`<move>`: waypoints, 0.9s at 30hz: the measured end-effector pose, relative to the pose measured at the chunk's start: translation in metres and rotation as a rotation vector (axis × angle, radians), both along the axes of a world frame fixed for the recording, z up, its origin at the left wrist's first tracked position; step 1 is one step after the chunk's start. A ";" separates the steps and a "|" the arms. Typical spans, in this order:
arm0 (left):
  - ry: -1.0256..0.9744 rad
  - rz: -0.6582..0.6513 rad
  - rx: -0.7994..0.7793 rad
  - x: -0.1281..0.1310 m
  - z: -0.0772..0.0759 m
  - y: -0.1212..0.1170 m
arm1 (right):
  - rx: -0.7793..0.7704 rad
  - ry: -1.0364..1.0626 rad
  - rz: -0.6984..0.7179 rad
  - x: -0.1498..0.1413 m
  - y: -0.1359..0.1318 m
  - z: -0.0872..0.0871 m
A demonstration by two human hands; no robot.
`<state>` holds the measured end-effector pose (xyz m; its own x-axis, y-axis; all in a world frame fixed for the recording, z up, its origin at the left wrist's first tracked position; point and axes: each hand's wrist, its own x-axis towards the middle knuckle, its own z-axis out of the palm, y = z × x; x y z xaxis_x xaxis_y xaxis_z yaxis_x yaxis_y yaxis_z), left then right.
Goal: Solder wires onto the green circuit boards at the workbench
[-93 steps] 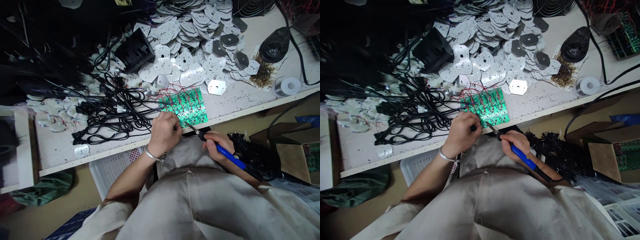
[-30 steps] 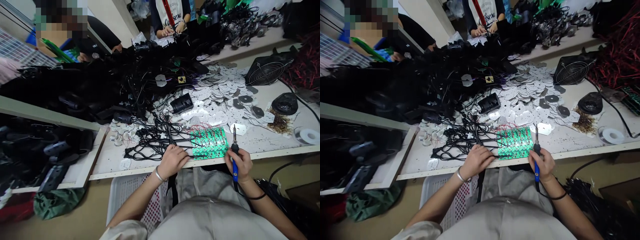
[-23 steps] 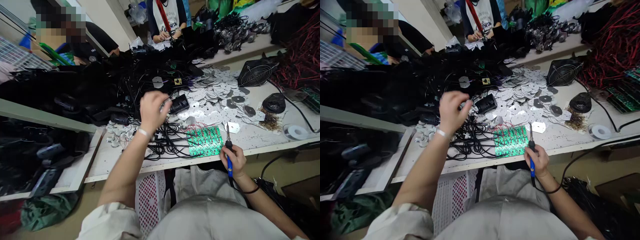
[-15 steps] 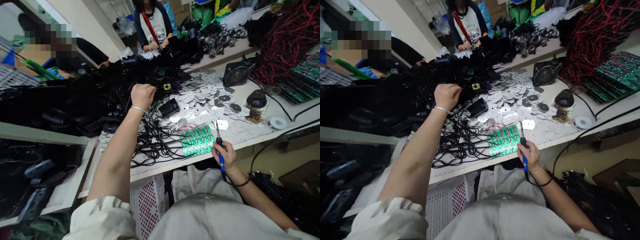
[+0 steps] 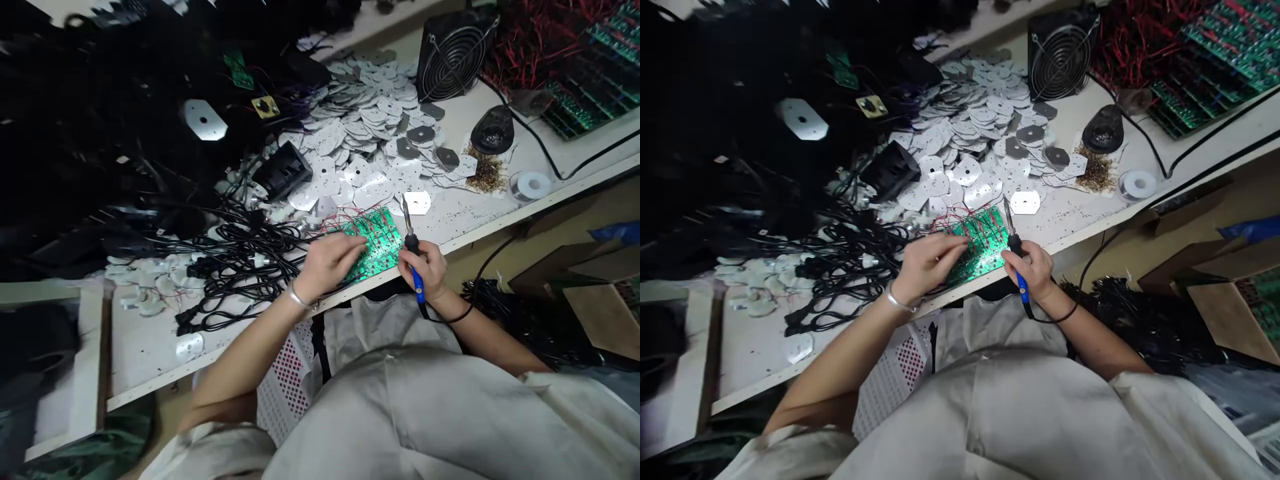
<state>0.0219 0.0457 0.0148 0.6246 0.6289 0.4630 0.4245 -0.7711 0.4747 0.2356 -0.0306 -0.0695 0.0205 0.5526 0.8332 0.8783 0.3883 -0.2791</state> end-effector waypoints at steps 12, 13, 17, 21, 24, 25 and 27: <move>0.067 0.229 -0.291 0.002 -0.006 -0.028 | -0.075 0.000 0.020 0.004 -0.004 -0.005; 0.071 0.274 -0.291 0.003 -0.005 -0.034 | -0.092 -0.004 0.016 0.005 -0.004 -0.006; 0.040 0.359 -0.361 0.011 0.003 -0.054 | -0.105 -0.032 0.009 0.005 -0.004 -0.006; 0.127 0.381 -0.419 0.023 0.000 -0.061 | -0.072 -0.016 0.021 0.003 -0.001 0.001; 0.195 0.416 -0.376 0.028 -0.007 -0.063 | -0.122 0.061 0.090 0.004 -0.005 0.012; 0.200 0.421 -0.367 0.029 -0.009 -0.063 | -0.151 0.108 0.120 0.006 -0.009 0.016; 0.194 0.425 -0.363 0.030 -0.010 -0.063 | -0.196 0.206 0.183 0.011 -0.020 0.023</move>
